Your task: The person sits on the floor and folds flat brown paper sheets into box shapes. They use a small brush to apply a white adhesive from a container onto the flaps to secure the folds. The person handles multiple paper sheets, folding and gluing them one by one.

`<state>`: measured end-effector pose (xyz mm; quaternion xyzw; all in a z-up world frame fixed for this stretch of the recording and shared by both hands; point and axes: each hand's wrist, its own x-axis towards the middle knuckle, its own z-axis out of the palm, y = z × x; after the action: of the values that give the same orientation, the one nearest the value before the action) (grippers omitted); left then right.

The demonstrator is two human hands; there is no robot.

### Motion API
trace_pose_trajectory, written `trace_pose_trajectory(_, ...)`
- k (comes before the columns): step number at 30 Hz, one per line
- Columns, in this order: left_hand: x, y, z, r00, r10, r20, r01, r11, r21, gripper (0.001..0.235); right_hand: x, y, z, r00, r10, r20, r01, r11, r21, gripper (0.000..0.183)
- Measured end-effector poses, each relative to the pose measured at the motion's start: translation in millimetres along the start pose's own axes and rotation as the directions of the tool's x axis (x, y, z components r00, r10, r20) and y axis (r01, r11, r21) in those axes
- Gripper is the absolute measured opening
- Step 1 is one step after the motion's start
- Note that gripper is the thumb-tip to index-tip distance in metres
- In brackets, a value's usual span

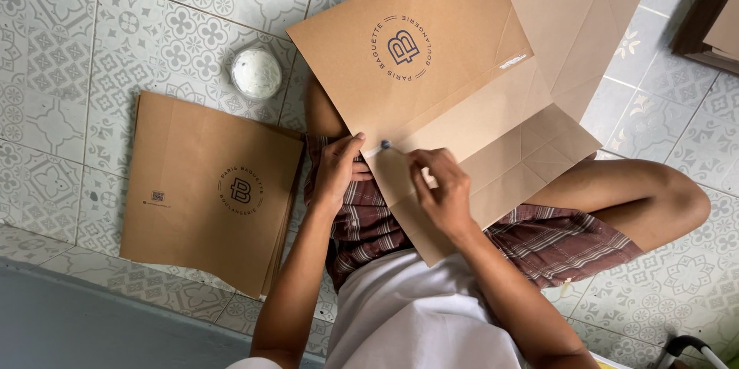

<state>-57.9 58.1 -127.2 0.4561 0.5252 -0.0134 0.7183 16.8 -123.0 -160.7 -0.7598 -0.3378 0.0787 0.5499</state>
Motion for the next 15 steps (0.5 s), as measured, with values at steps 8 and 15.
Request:
trace_pose_trajectory(8,7,-6,-3,1.000,0.001,0.007,-0.001,1.000,0.008,0.061,13,-14,-8,0.999,0.034,0.014,-0.034,0.999,0.011,0.015)
trace_pose_trajectory(15,-3,5,4,1.000,-0.004,-0.014,0.004,1.000,0.024,0.066,7,-16,0,1.000,0.015,0.023,-0.016,1.000,0.021,0.012)
